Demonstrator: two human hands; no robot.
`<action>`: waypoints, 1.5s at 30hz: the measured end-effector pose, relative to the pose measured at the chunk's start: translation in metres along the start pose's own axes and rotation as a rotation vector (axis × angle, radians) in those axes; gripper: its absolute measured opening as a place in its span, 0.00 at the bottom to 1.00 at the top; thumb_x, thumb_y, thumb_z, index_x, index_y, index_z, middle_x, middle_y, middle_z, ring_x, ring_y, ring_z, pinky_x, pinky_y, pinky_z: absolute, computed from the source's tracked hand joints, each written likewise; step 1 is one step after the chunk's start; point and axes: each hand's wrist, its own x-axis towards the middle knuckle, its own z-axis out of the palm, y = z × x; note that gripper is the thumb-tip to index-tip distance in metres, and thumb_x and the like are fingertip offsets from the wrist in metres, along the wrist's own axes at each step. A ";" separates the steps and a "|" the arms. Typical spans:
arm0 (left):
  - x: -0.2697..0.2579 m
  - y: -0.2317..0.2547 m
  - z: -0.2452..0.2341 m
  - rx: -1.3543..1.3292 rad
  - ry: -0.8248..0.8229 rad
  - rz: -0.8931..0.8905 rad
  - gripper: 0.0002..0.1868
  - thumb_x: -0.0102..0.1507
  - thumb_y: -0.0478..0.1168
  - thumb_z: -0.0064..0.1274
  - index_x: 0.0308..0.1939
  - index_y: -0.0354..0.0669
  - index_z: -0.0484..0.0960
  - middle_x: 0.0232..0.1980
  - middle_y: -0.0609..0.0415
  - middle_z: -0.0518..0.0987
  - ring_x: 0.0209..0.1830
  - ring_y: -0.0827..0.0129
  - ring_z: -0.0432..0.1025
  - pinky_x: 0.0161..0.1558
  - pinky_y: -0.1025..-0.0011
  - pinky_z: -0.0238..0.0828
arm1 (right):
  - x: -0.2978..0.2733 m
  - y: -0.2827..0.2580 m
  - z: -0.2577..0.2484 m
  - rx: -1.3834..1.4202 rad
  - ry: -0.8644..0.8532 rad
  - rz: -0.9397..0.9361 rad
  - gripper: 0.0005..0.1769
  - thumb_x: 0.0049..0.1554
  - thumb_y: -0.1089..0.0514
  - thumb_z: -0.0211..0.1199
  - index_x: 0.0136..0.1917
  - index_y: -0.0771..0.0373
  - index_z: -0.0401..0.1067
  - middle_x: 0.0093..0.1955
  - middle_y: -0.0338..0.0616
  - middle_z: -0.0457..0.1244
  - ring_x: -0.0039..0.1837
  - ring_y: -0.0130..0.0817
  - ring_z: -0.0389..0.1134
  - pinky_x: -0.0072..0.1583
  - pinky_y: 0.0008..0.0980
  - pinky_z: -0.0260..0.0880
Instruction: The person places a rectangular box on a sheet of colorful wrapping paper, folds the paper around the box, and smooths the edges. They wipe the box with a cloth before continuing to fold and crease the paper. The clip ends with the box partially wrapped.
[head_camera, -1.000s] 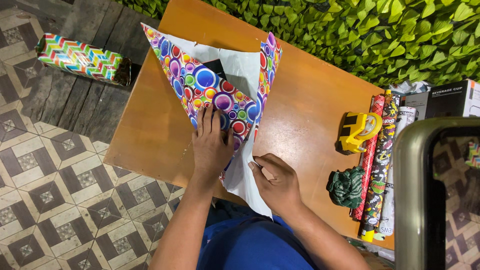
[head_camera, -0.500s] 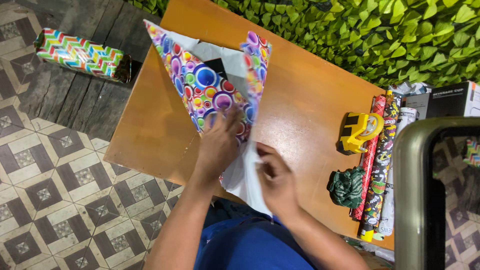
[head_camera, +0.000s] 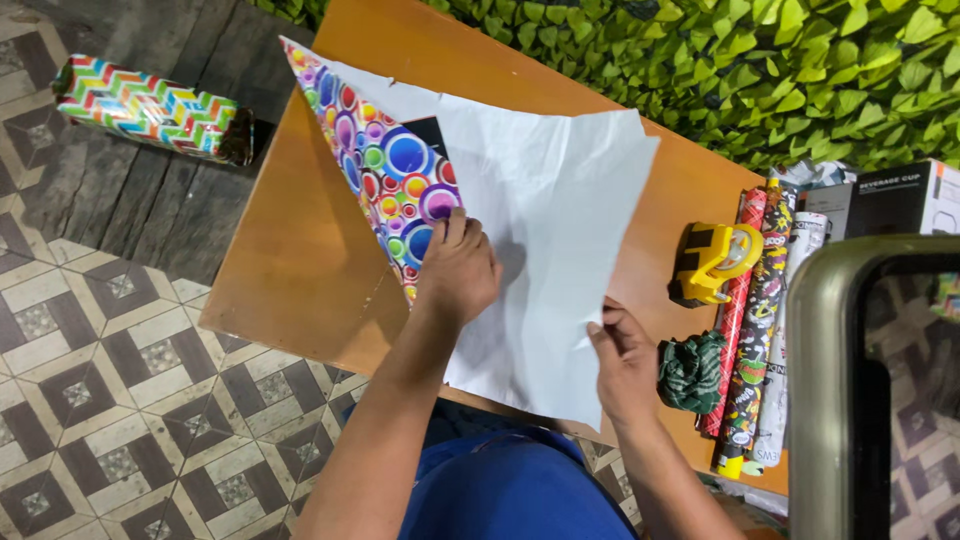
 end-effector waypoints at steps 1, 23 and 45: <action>0.002 -0.001 -0.002 0.027 -0.065 0.023 0.18 0.60 0.45 0.48 0.41 0.34 0.84 0.55 0.43 0.78 0.67 0.48 0.60 0.67 0.55 0.54 | -0.001 -0.003 0.004 0.027 -0.039 -0.003 0.03 0.62 0.70 0.57 0.48 0.69 0.72 0.66 0.45 0.66 0.61 0.26 0.67 0.63 0.28 0.67; 0.037 -0.038 0.008 0.099 -0.331 0.123 0.41 0.52 0.46 0.54 0.68 0.34 0.69 0.73 0.38 0.64 0.76 0.46 0.54 0.71 0.58 0.48 | 0.018 -0.070 0.069 -0.084 -0.715 -0.115 0.02 0.60 0.67 0.60 0.45 0.65 0.68 0.85 0.61 0.47 0.87 0.52 0.44 0.81 0.45 0.42; 0.001 -0.092 0.035 -1.472 -0.060 -0.316 0.24 0.66 0.38 0.50 0.66 0.34 0.71 0.60 0.48 0.78 0.55 0.65 0.71 0.57 0.66 0.72 | 0.033 -0.081 0.092 -0.332 -0.905 -0.233 0.04 0.62 0.62 0.58 0.50 0.66 0.69 0.85 0.56 0.48 0.84 0.53 0.47 0.78 0.49 0.45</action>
